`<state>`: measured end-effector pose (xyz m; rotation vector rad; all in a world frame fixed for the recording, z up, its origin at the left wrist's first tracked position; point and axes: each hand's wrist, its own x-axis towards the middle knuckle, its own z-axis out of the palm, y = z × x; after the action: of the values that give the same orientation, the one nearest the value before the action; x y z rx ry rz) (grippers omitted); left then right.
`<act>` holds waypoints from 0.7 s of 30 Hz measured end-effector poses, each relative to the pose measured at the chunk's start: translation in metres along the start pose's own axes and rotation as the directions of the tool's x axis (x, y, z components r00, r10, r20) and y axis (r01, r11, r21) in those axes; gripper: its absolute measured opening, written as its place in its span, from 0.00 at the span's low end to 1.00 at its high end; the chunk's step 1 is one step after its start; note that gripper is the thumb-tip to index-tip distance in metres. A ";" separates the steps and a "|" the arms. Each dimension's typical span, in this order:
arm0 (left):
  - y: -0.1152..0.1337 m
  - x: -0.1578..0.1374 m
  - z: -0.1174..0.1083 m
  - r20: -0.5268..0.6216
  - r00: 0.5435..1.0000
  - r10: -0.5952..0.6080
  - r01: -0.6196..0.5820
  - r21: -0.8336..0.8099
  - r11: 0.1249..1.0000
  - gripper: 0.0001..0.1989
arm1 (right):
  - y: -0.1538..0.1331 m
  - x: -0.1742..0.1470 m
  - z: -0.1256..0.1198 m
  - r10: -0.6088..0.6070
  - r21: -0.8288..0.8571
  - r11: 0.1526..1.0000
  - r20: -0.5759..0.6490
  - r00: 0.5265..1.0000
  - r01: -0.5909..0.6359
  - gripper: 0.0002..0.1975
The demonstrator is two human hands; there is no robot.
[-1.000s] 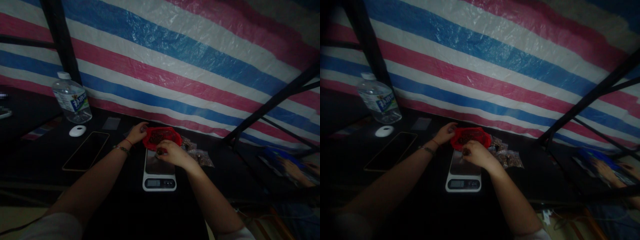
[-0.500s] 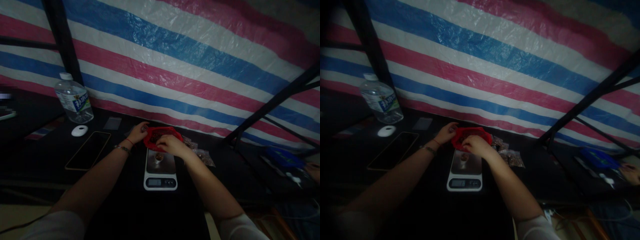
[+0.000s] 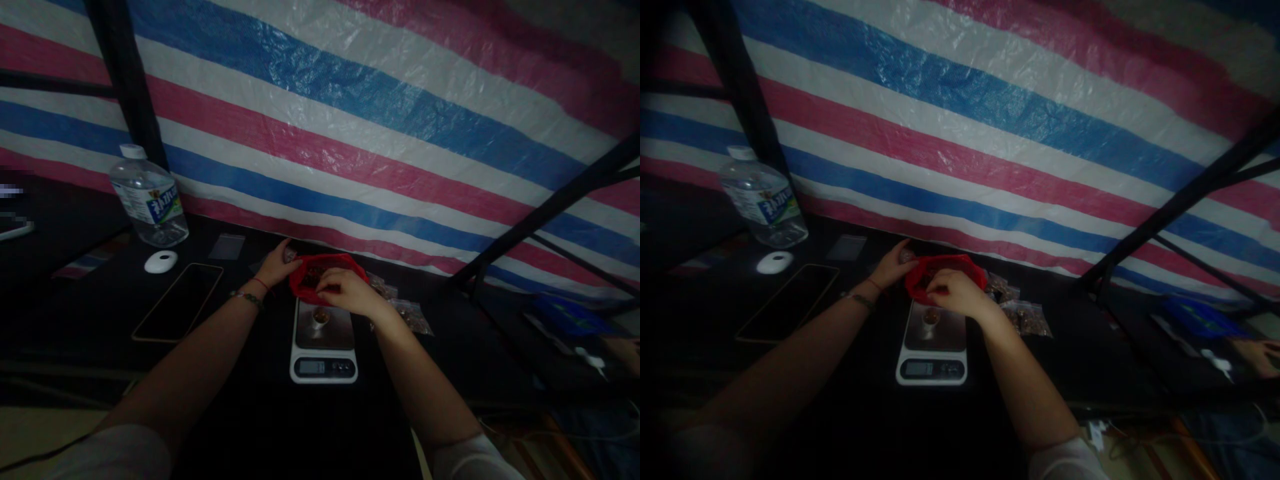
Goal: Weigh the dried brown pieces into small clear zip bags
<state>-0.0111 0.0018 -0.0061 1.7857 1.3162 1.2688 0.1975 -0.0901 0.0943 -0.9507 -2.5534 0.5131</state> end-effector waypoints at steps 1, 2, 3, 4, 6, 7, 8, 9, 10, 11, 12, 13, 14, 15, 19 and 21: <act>0.000 0.000 0.000 -0.026 1.000 0.004 -0.004 -0.017 1.000 0.39 | -0.005 -0.007 0.000 0.000 0.020 1.000 0.007 1.000 0.000 0.06; 0.000 0.000 -0.001 -0.050 0.999 0.015 -0.016 -0.032 0.999 0.39 | -0.008 -0.013 0.000 -0.006 0.026 1.000 0.031 1.000 0.005 0.06; 0.000 0.000 -0.001 -0.067 0.997 0.029 -0.032 -0.043 0.999 0.38 | -0.011 -0.019 0.001 -0.011 0.027 1.000 0.058 0.998 0.010 0.05; 0.001 0.000 -0.002 -0.076 0.996 0.044 -0.048 -0.050 0.998 0.38 | -0.012 -0.023 0.001 -0.017 0.024 1.000 0.071 0.997 0.015 0.05; 0.003 -0.001 -0.003 -0.082 0.994 0.071 -0.075 -0.051 0.996 0.37 | -0.007 -0.026 0.000 -0.012 0.012 1.000 0.028 1.000 0.012 0.09; 0.004 -0.001 -0.003 -0.086 0.993 0.081 -0.086 -0.050 0.995 0.36 | -0.001 -0.025 -0.001 0.003 0.002 1.000 -0.021 1.000 -0.003 0.12; 0.005 -0.002 -0.004 -0.092 0.992 0.088 -0.093 -0.051 0.994 0.36 | 0.006 -0.023 -0.004 0.024 -0.014 1.000 -0.070 0.997 -0.025 0.14; 0.007 -0.003 -0.004 -0.097 0.991 0.093 -0.098 -0.050 0.994 0.36 | 0.015 -0.020 -0.006 0.050 -0.040 0.998 -0.103 0.993 -0.054 0.16; 0.009 -0.003 -0.004 -0.099 0.990 0.095 -0.101 -0.049 0.994 0.36 | 0.024 -0.015 -0.009 0.085 -0.078 0.992 -0.119 0.989 -0.095 0.17; 0.011 -0.004 -0.004 -0.092 0.991 0.099 -0.103 -0.045 0.994 0.35 | 0.034 -0.010 -0.011 0.120 -0.125 0.983 -0.111 0.987 -0.134 0.17; 0.012 -0.005 -0.004 -0.077 0.992 0.104 -0.107 -0.037 0.994 0.35 | 0.043 -0.004 -0.013 0.156 -0.178 0.969 -0.085 0.984 -0.169 0.17; 0.014 -0.006 -0.004 -0.055 0.992 0.113 -0.114 -0.023 0.993 0.35 | 0.051 0.002 -0.014 0.190 -0.228 0.954 -0.044 0.981 -0.195 0.16; 0.015 -0.007 -0.003 -0.028 0.992 0.125 -0.126 -0.007 0.992 0.35 | 0.057 0.008 -0.014 0.219 -0.272 0.940 0.012 0.976 -0.207 0.16; 0.016 -0.008 -0.002 -0.003 0.990 0.140 -0.140 0.008 0.990 0.35 | 0.062 0.013 -0.013 0.245 -0.310 0.927 0.066 0.967 -0.213 0.16; 0.014 -0.009 0.001 0.075 0.978 0.193 -0.196 0.026 0.980 0.35 | 0.071 0.024 -0.009 0.395 -0.418 0.864 0.213 0.894 -0.282 0.15; 0.011 -0.008 0.002 0.090 0.975 0.203 -0.206 0.021 0.978 0.35 | 0.073 0.024 -0.007 0.494 -0.454 0.819 0.249 0.833 -0.350 0.15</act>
<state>-0.0055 -0.0094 0.0002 2.0165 1.1323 1.2677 0.2230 -0.0209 0.0723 -1.7577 -2.8254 0.3103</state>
